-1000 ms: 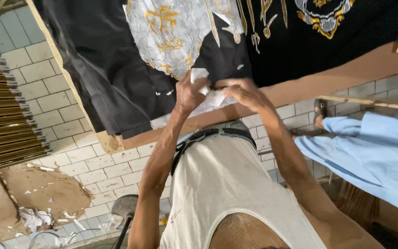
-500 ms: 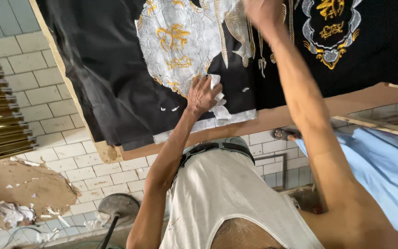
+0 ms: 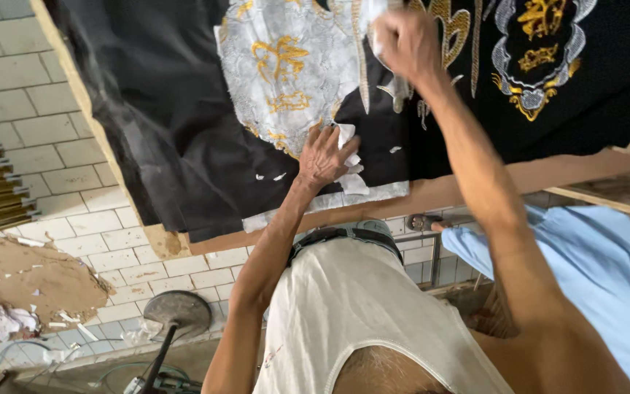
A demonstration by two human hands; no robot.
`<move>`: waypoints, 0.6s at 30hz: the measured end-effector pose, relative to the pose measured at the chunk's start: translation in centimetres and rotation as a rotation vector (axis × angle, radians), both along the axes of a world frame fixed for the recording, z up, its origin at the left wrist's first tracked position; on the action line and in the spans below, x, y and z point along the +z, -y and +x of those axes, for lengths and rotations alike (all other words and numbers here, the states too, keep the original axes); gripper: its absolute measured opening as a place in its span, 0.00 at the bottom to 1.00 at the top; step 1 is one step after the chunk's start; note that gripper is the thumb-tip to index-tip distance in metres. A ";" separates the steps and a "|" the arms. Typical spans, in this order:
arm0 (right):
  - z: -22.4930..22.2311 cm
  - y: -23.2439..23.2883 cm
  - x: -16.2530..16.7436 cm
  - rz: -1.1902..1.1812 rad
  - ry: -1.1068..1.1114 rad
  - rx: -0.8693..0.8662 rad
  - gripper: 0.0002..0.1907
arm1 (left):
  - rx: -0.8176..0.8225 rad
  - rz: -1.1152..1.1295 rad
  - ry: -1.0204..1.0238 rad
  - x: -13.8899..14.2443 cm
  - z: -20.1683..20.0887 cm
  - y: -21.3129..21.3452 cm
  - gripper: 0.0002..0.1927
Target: The person peels white paper backing off embroidered fabric panels laid on a large work table, tearing the paper into pieces and dropping scraps on the floor, then smooths the fabric flat with their hands.
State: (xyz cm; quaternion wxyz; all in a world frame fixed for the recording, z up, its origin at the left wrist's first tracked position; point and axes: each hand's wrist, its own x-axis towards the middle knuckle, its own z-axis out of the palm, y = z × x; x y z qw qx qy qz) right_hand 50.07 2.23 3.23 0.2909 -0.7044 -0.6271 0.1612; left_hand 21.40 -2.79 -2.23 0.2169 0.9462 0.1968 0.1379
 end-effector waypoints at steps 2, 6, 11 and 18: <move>-3.4 3.6 -1.5 -0.099 -0.081 0.036 0.14 | 0.047 -0.159 0.044 0.1 -0.1 -0.1 0.43; -9.4 10.4 -2.1 -0.172 -0.237 0.054 0.11 | 0.273 -0.239 0.147 0.3 -0.9 0.1 0.52; -12.3 13.5 -0.7 -0.440 -0.501 0.101 0.07 | 0.133 -0.099 0.140 -0.4 -2.9 0.1 0.42; -7.7 6.0 -0.3 0.225 0.542 0.217 0.16 | 0.205 0.058 0.034 -0.8 -2.3 0.7 0.37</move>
